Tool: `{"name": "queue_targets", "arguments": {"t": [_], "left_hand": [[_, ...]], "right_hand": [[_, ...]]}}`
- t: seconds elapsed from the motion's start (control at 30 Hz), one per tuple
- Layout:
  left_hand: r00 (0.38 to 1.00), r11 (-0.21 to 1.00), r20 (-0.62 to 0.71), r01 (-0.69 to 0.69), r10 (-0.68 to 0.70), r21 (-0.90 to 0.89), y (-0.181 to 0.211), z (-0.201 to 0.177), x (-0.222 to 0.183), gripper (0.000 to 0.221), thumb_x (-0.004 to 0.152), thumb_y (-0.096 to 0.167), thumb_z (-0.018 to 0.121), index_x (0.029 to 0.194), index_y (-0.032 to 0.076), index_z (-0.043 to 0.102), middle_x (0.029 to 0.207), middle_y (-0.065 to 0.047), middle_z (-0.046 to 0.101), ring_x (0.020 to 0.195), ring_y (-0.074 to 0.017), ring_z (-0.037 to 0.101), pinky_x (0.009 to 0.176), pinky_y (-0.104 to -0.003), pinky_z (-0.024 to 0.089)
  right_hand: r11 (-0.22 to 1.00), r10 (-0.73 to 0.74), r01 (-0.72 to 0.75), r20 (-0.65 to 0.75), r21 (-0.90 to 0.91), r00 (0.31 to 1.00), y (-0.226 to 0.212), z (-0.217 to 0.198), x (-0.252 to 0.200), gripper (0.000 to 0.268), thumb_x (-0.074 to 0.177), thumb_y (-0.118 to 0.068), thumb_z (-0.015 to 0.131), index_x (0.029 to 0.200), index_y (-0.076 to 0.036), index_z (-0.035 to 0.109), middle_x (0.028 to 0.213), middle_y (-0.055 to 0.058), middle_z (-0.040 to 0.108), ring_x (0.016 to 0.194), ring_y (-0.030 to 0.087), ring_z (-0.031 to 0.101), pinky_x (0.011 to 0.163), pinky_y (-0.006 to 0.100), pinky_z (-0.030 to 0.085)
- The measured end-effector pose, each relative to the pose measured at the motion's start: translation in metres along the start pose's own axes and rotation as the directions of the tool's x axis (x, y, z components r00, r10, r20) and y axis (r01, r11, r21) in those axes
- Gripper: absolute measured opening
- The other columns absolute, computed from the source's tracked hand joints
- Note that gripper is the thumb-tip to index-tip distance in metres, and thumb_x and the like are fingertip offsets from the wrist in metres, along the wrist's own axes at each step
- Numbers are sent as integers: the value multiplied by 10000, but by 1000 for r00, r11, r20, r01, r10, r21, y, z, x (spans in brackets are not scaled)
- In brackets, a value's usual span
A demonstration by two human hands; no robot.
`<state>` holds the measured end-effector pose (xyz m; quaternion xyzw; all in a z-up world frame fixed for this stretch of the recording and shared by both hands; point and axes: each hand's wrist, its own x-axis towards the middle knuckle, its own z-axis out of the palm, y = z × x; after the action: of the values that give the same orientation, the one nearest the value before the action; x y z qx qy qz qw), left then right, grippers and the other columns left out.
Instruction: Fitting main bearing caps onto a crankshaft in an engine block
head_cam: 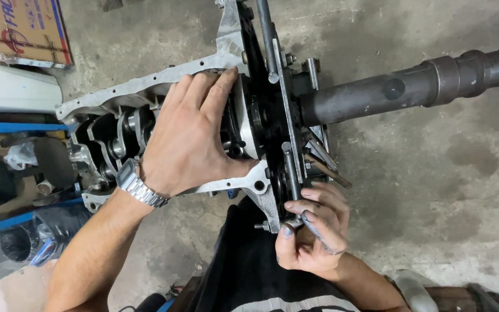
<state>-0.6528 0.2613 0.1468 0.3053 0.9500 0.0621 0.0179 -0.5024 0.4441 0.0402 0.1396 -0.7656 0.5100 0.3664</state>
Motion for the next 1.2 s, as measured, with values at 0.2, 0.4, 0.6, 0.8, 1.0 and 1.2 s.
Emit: {"name": "queue_targets", "arguments": {"t": [0.2, 0.4, 0.6, 0.8, 1.0, 1.2], "left_hand": [[1000, 999, -9, -25, 24, -39, 0, -5, 1, 1282, 600, 735, 882, 1446, -121, 442, 1160, -185, 545, 984, -315, 479, 921, -433, 453], [999, 997, 46, 11, -8, -76, -1, -5, 4, 1288, 565, 667, 904, 1475, -97, 408, 1218, -179, 568, 1043, -312, 491, 960, -429, 447], [1000, 998, 28, 2, -1, -59, 1, -6, 2, 1293, 601, 724, 888, 1476, -99, 410, 1109, -141, 532, 959, -286, 452, 901, -418, 444], [998, 997, 50, 30, -27, -72, 0, -4, 1, 1318, 590, 733, 889, 1488, -92, 390, 1107, -136, 513, 969, -285, 449, 909, -418, 449], [998, 1000, 61, 25, -25, 8, -2, 3, -3, 1344, 607, 781, 866, 1504, -94, 379, 1027, -105, 470, 920, -254, 404, 834, -404, 456], [998, 998, 27, -52, 52, 25, -5, 4, 0, 1348, 600, 766, 877, 1477, -140, 399, 1123, -159, 542, 978, -270, 458, 913, -405, 478]], "right_hand": [[1000, -20, 20, 4, -10, 1000, -1, 1, 2, 397, 935, -171, 557, 1276, -123, 359, 1043, 44, 652, 1096, 239, 554, 987, 475, 528], [1000, -26, 26, 35, -2, 999, 1, -3, 2, 412, 935, -179, 565, 1290, -118, 365, 1025, 60, 658, 1088, 238, 551, 974, 465, 543], [1000, -14, 14, 52, 10, 999, 1, -4, 0, 448, 932, -182, 574, 1320, -127, 357, 1055, 58, 657, 1116, 237, 548, 997, 474, 543], [1000, -8, 7, 36, 16, 999, 1, -3, -2, 452, 933, -191, 577, 1331, -128, 373, 1041, 53, 664, 1122, 235, 553, 1005, 476, 536], [999, 15, -14, -18, 30, 1000, -1, 2, 2, 416, 945, -172, 565, 1313, -130, 373, 1047, 46, 664, 1131, 227, 550, 1018, 463, 521], [1000, 18, -17, -39, 23, 999, -3, 5, 3, 422, 968, -200, 559, 1347, -130, 388, 991, 56, 672, 1100, 229, 558, 993, 468, 535]]}}
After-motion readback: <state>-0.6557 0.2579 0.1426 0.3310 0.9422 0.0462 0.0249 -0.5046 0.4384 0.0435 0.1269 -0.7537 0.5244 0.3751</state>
